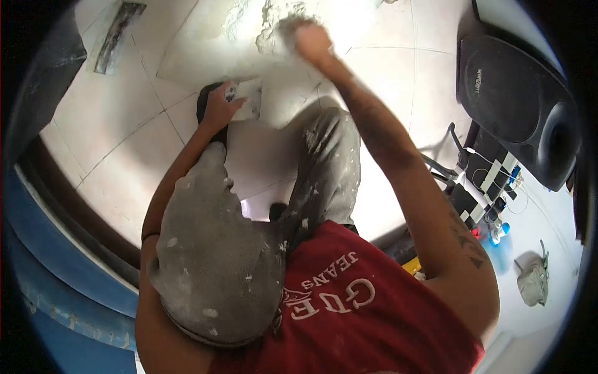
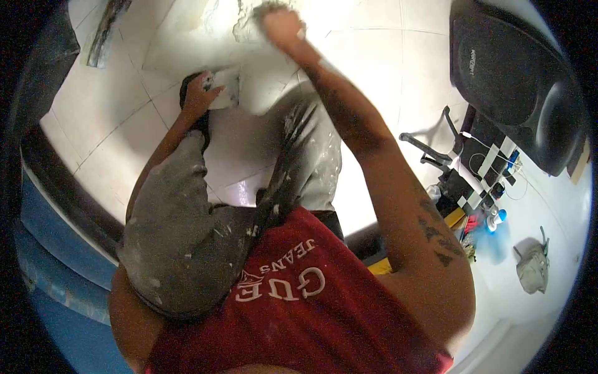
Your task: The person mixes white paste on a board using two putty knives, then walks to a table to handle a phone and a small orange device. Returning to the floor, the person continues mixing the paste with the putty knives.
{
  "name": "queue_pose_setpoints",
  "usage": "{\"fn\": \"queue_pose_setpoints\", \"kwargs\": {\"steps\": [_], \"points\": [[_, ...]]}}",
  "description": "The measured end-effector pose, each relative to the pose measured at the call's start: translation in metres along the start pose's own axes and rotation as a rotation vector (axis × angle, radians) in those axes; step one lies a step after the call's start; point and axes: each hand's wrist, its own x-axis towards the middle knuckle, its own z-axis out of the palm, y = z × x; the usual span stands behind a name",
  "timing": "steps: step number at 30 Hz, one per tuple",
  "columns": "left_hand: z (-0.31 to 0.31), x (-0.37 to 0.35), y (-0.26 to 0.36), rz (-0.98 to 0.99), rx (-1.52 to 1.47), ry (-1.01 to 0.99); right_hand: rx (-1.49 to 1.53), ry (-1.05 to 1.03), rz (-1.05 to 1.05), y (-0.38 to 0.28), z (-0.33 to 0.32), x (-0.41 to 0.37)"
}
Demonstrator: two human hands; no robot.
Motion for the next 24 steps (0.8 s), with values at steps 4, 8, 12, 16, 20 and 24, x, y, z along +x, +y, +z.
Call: {"fn": "queue_pose_setpoints", "kwargs": {"steps": [4,8,12,16,20,24], "points": [[-0.001,0.002,-0.001,-0.132,-0.174,-0.100,0.091,0.187,-0.115,-0.012,-0.002,-0.004],[-0.002,0.005,0.003,0.009,-0.022,0.005,-0.093,0.484,-0.082,-0.004,0.023,-0.003],[-0.007,-0.005,0.012,-0.004,-0.008,-0.015,0.180,0.211,-0.146,0.006,-0.004,0.009],[-0.014,0.002,0.021,0.007,-0.065,-0.042,-0.129,0.561,-0.131,-0.007,0.007,-0.002],[0.005,-0.004,-0.003,0.020,0.069,-0.009,0.038,-0.076,-0.061,0.006,-0.051,0.010],[-0.005,0.003,0.002,-0.051,-0.045,-0.029,-0.181,0.419,-0.168,-0.006,0.007,-0.001]]}}
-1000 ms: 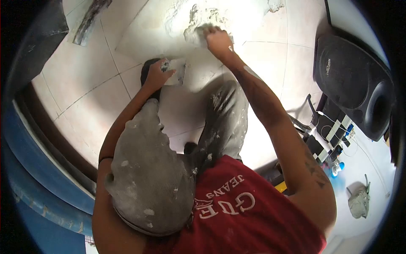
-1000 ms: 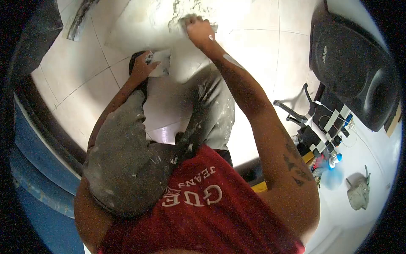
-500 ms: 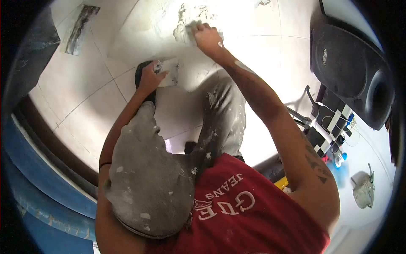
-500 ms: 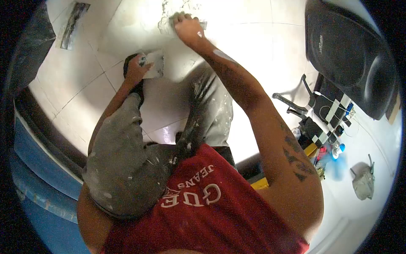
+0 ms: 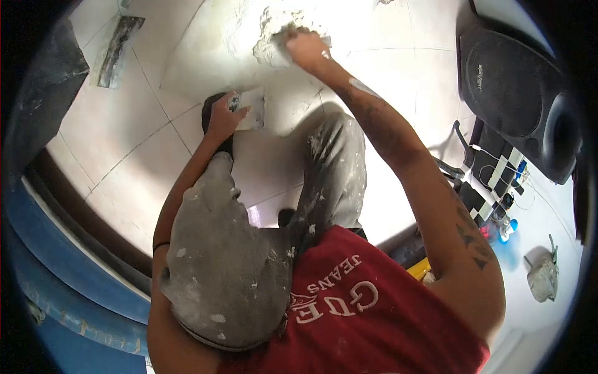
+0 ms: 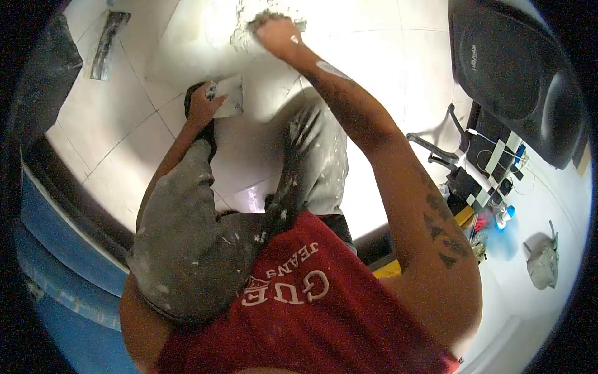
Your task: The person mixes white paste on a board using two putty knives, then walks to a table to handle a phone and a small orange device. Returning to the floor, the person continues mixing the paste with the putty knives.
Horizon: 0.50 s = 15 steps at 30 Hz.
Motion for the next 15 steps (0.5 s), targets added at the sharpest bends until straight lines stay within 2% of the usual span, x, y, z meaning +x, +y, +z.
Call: {"fn": "queue_pose_setpoints", "kwargs": {"steps": [1,2,4,5,8,9,10,12,13,14,15], "points": [[0.000,-0.002,0.003,0.029,0.055,0.034,0.039,-0.029,-0.004,0.001,-0.001,0.005],[0.004,-0.006,0.006,0.055,0.107,0.057,0.139,-0.175,0.064,0.011,-0.002,0.009],[-0.004,-0.010,0.024,-0.026,0.014,-0.032,0.348,-0.478,0.209,0.032,-0.031,0.028],[-0.009,-0.009,0.029,-0.067,-0.030,-0.064,0.372,-0.472,0.243,0.027,-0.059,0.027],[0.002,-0.005,0.004,0.033,0.013,0.033,0.047,0.070,0.014,-0.002,0.013,-0.012],[0.006,0.000,-0.007,0.033,-0.024,0.033,0.124,-0.148,0.043,0.005,0.018,-0.004],[0.012,0.004,-0.019,0.030,-0.061,0.023,0.212,-0.312,0.072,0.016,-0.006,0.006],[0.013,-0.007,-0.020,-0.007,-0.062,-0.038,0.344,-0.192,0.148,0.041,0.006,0.009],[0.008,-0.008,-0.008,-0.028,-0.030,-0.061,0.307,-0.082,0.213,0.038,0.004,0.003],[0.001,-0.002,0.003,-0.042,0.003,-0.073,0.161,-0.271,0.242,0.027,0.022,0.000],[0.010,0.001,-0.020,-0.044,-0.063,-0.058,0.126,-0.028,0.113,0.019,0.027,-0.008]]}}
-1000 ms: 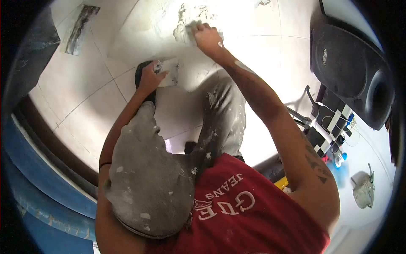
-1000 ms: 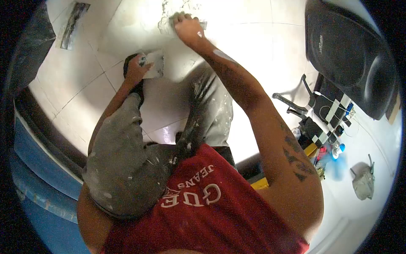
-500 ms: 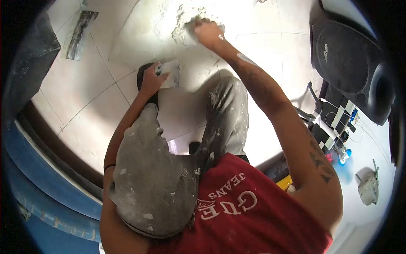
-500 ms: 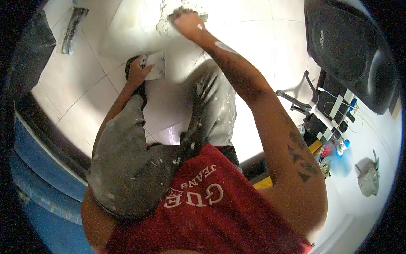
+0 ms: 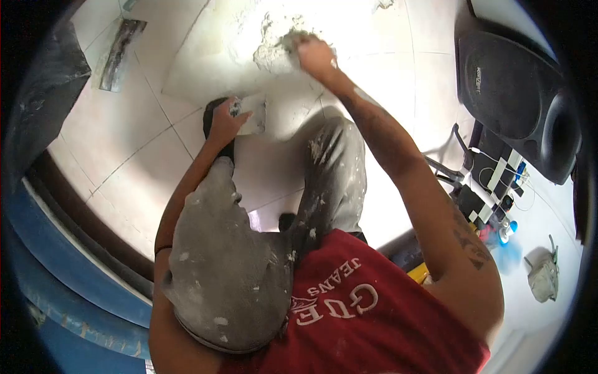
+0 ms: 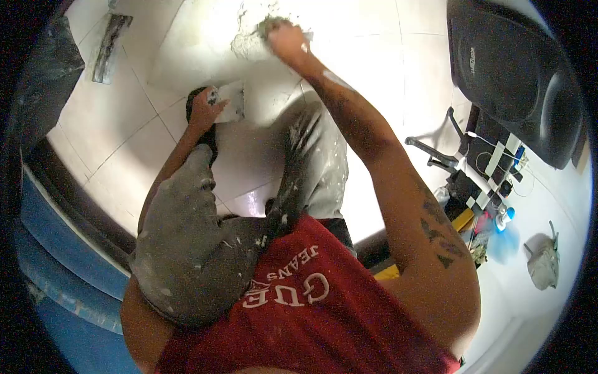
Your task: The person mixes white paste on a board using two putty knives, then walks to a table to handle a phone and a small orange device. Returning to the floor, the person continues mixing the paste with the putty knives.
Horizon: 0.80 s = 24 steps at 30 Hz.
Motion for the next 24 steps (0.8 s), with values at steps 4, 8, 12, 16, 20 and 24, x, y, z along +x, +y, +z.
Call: {"fn": "queue_pose_setpoints", "kwargs": {"steps": [4,8,12,16,20,24], "points": [[-0.002,-0.008,0.014,0.039,0.045,-0.011,0.218,-0.157,0.032,0.020,-0.045,0.010],[-0.012,-0.009,0.036,0.044,0.059,0.038,0.039,0.053,-0.019,0.013,-0.009,0.000],[-0.006,-0.007,0.027,0.012,0.042,0.022,0.136,-0.276,0.046,0.021,-0.051,0.016],[-0.007,-0.005,0.026,0.049,0.096,0.050,-0.001,-0.014,0.018,0.012,-0.008,-0.002],[-0.011,-0.007,0.035,0.000,-0.039,-0.010,0.105,-0.193,-0.034,0.022,-0.041,0.008],[-0.007,-0.002,0.020,-0.010,-0.051,-0.011,0.065,-0.178,0.077,0.008,-0.030,0.003]]}}
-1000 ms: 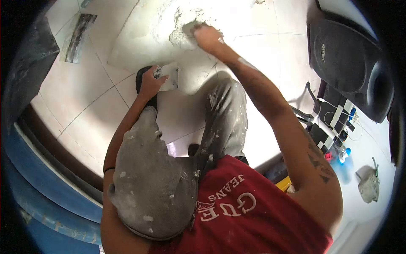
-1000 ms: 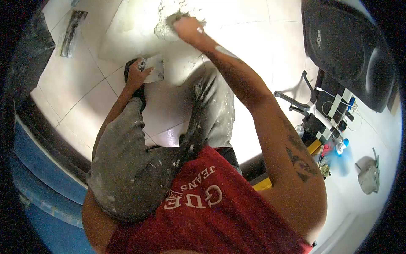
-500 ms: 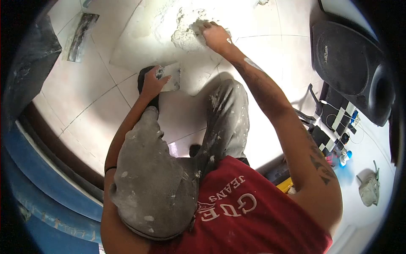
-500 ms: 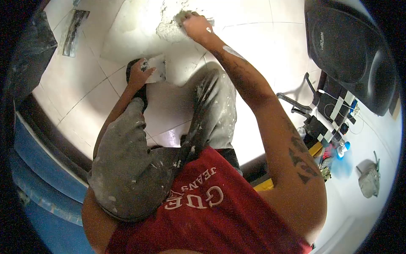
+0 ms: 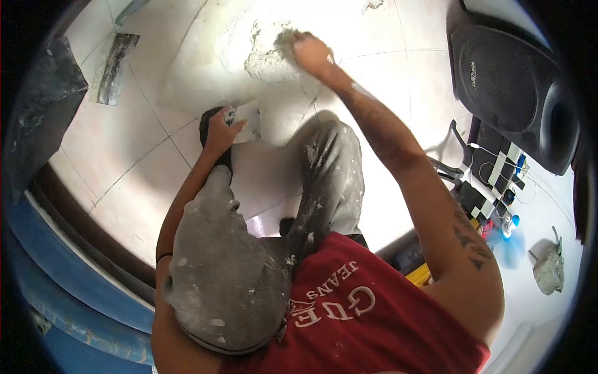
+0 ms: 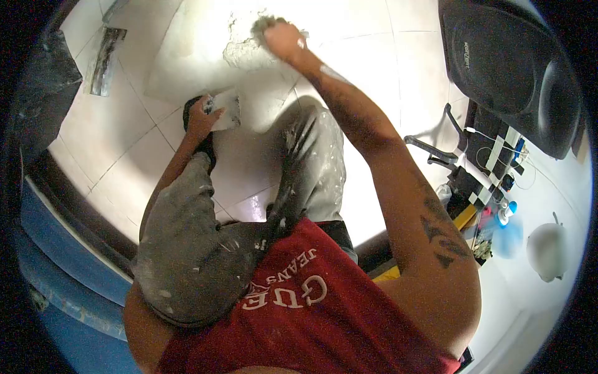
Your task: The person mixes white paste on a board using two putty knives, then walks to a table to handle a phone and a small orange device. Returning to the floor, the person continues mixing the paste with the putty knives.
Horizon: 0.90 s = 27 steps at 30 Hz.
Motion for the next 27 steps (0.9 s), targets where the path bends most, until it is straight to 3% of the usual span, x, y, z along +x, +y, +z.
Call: {"fn": "queue_pose_setpoints", "kwargs": {"steps": [1,2,5,8,13,16,20,23,25,27], "points": [[0.003,-0.001,-0.007,0.097,0.101,0.065,-0.023,0.085,-0.003,-0.005,0.018,-0.008],[0.005,-0.001,-0.009,0.194,0.199,0.129,-0.055,0.203,-0.162,-0.004,0.026,-0.012],[0.002,-0.002,0.011,0.056,0.084,0.127,0.136,-0.049,-0.146,0.008,-0.016,-0.010],[-0.011,0.007,0.033,-0.155,-0.164,0.027,0.194,-0.071,0.031,0.018,-0.040,-0.007],[-0.038,0.036,0.081,0.030,-0.221,0.038,0.115,-0.148,0.012,0.035,-0.045,-0.006],[-0.042,0.040,0.119,0.125,-0.166,0.123,0.312,-0.191,0.138,0.031,-0.074,-0.018],[-0.024,0.037,0.166,0.208,-0.023,0.105,0.816,0.025,0.515,0.008,-0.060,-0.047],[-0.006,0.035,0.185,0.291,0.210,0.161,1.086,0.129,0.667,-0.016,-0.027,-0.054],[0.000,0.034,0.189,0.286,0.222,0.156,1.017,0.103,0.641,-0.046,-0.064,-0.060],[0.004,0.034,0.188,0.287,0.307,0.187,0.865,0.312,0.529,-0.066,-0.061,-0.058]]}}
